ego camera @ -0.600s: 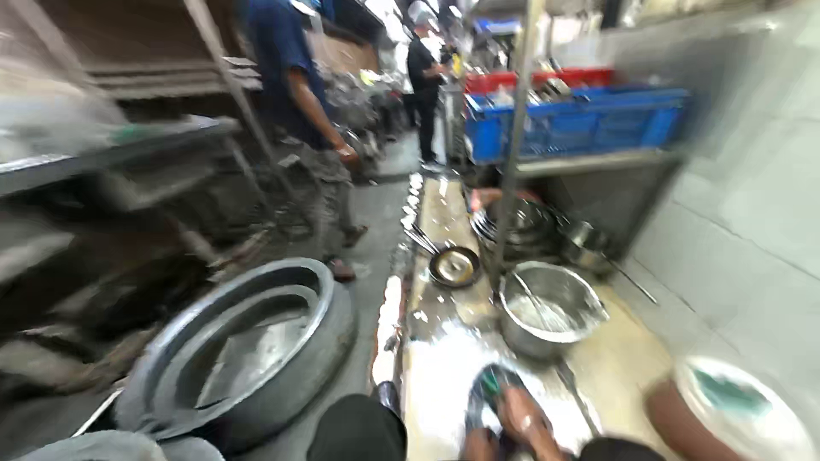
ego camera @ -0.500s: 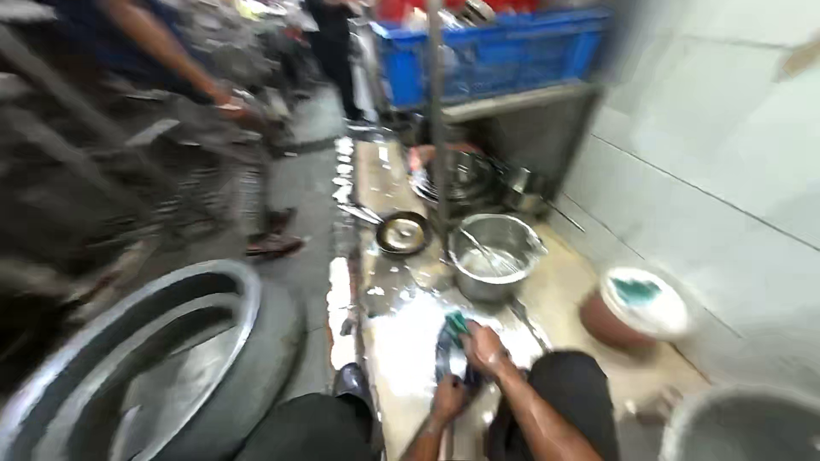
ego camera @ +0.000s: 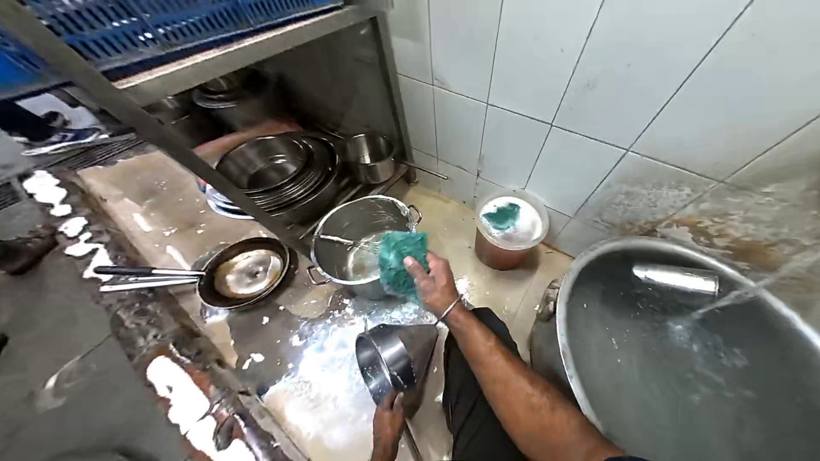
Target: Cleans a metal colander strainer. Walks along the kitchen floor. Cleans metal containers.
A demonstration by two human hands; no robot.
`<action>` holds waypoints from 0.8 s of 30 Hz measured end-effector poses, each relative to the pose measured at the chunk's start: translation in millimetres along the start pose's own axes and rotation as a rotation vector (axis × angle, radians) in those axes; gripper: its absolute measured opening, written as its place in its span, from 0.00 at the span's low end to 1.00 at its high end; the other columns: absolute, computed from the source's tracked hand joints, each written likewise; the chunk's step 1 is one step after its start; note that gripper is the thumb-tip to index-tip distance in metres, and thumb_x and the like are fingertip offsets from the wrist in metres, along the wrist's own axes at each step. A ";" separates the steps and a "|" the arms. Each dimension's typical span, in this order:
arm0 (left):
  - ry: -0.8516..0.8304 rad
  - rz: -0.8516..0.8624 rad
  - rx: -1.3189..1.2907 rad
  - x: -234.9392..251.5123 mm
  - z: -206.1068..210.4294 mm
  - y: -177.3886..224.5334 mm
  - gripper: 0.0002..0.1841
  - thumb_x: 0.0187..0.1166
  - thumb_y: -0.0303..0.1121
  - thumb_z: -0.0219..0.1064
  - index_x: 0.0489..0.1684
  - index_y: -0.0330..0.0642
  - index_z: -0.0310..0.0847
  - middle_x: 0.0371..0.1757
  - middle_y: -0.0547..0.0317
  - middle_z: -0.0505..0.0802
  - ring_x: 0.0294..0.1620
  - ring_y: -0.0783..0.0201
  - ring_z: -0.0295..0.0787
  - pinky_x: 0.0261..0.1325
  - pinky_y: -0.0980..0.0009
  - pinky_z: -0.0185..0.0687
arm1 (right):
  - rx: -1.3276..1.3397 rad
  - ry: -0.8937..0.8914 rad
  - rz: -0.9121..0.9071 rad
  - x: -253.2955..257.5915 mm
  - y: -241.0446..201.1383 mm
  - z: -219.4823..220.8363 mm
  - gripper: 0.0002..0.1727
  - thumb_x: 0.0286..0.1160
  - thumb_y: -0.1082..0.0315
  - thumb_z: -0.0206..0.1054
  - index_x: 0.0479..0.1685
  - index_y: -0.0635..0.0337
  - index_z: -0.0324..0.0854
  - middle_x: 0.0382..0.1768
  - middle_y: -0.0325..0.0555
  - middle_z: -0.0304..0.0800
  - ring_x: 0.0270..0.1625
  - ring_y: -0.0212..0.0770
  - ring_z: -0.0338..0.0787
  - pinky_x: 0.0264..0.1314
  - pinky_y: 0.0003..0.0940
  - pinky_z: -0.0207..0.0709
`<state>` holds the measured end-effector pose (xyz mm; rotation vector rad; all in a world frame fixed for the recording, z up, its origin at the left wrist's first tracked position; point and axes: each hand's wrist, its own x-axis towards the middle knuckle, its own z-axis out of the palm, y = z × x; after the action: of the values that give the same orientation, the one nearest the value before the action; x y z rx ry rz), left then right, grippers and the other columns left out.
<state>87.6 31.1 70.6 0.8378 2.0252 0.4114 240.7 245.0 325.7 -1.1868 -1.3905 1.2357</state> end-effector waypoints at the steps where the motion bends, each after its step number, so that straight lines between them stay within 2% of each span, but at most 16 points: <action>1: -0.008 0.002 0.009 -0.2 0.7 -0.5 0.18 0.92 0.37 0.58 0.61 0.30 0.87 0.61 0.31 0.91 0.67 0.38 0.86 0.75 0.41 0.75 | 0.024 0.045 -0.004 8.6 1.0 -11.7 0.17 0.88 0.62 0.62 0.52 0.70 0.85 0.38 0.56 0.93 0.41 0.46 0.94 0.51 0.49 0.88; 5: -0.043 0.045 0.032 -1.5 3.4 -2.7 0.20 0.93 0.37 0.56 0.62 0.26 0.85 0.61 0.26 0.90 0.68 0.35 0.85 0.76 0.39 0.73 | 0.097 0.234 0.125 37.7 31.4 -76.3 0.17 0.87 0.64 0.64 0.57 0.71 0.84 0.45 0.58 0.93 0.47 0.46 0.93 0.57 0.48 0.87; 9: -0.062 0.063 0.027 -2.7 1.4 -4.3 0.20 0.92 0.37 0.57 0.61 0.24 0.84 0.60 0.25 0.89 0.67 0.35 0.85 0.77 0.40 0.72 | 0.110 0.448 0.456 34.5 93.1 -145.0 0.20 0.87 0.58 0.65 0.62 0.67 0.83 0.53 0.62 0.91 0.53 0.54 0.91 0.60 0.55 0.84; 13: -0.076 0.068 0.015 -2.9 0.5 -1.6 0.20 0.92 0.36 0.56 0.62 0.23 0.83 0.59 0.26 0.90 0.66 0.37 0.86 0.76 0.43 0.73 | 0.015 0.559 0.650 22.5 135.0 -188.2 0.20 0.85 0.60 0.66 0.62 0.68 0.82 0.55 0.66 0.89 0.57 0.59 0.90 0.61 0.61 0.81; 16: -0.077 0.060 0.015 -3.0 -0.2 -4.3 0.20 0.91 0.35 0.57 0.61 0.22 0.83 0.58 0.26 0.90 0.65 0.37 0.86 0.76 0.43 0.74 | 0.020 0.577 0.661 35.0 137.3 -203.4 0.19 0.83 0.65 0.67 0.64 0.69 0.81 0.57 0.66 0.88 0.58 0.59 0.89 0.62 0.60 0.81; 20: -0.080 0.055 0.017 -2.0 -2.2 -7.4 0.21 0.91 0.36 0.57 0.62 0.21 0.82 0.59 0.26 0.90 0.66 0.37 0.86 0.77 0.43 0.74 | 0.114 0.625 0.585 79.0 144.2 -216.7 0.23 0.80 0.65 0.69 0.71 0.66 0.76 0.64 0.65 0.85 0.65 0.59 0.87 0.65 0.62 0.81; 23: -0.065 0.048 -0.014 5.2 1.4 -11.6 0.19 0.91 0.34 0.59 0.60 0.23 0.83 0.58 0.28 0.91 0.64 0.39 0.87 0.75 0.44 0.75 | 0.170 0.661 0.577 106.2 148.8 -222.3 0.25 0.79 0.69 0.68 0.74 0.67 0.74 0.69 0.65 0.82 0.69 0.58 0.84 0.68 0.60 0.78; 24: -0.057 0.043 -0.023 6.9 2.9 -10.4 0.18 0.91 0.34 0.59 0.61 0.23 0.84 0.58 0.30 0.91 0.64 0.40 0.87 0.75 0.45 0.76 | 0.176 0.677 0.591 111.3 151.4 -223.4 0.25 0.79 0.70 0.68 0.74 0.67 0.74 0.69 0.65 0.81 0.68 0.57 0.84 0.67 0.59 0.79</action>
<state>83.1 28.3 58.9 0.8703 1.9494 0.4292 460.0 390.2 199.0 -1.7427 -0.4326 1.1383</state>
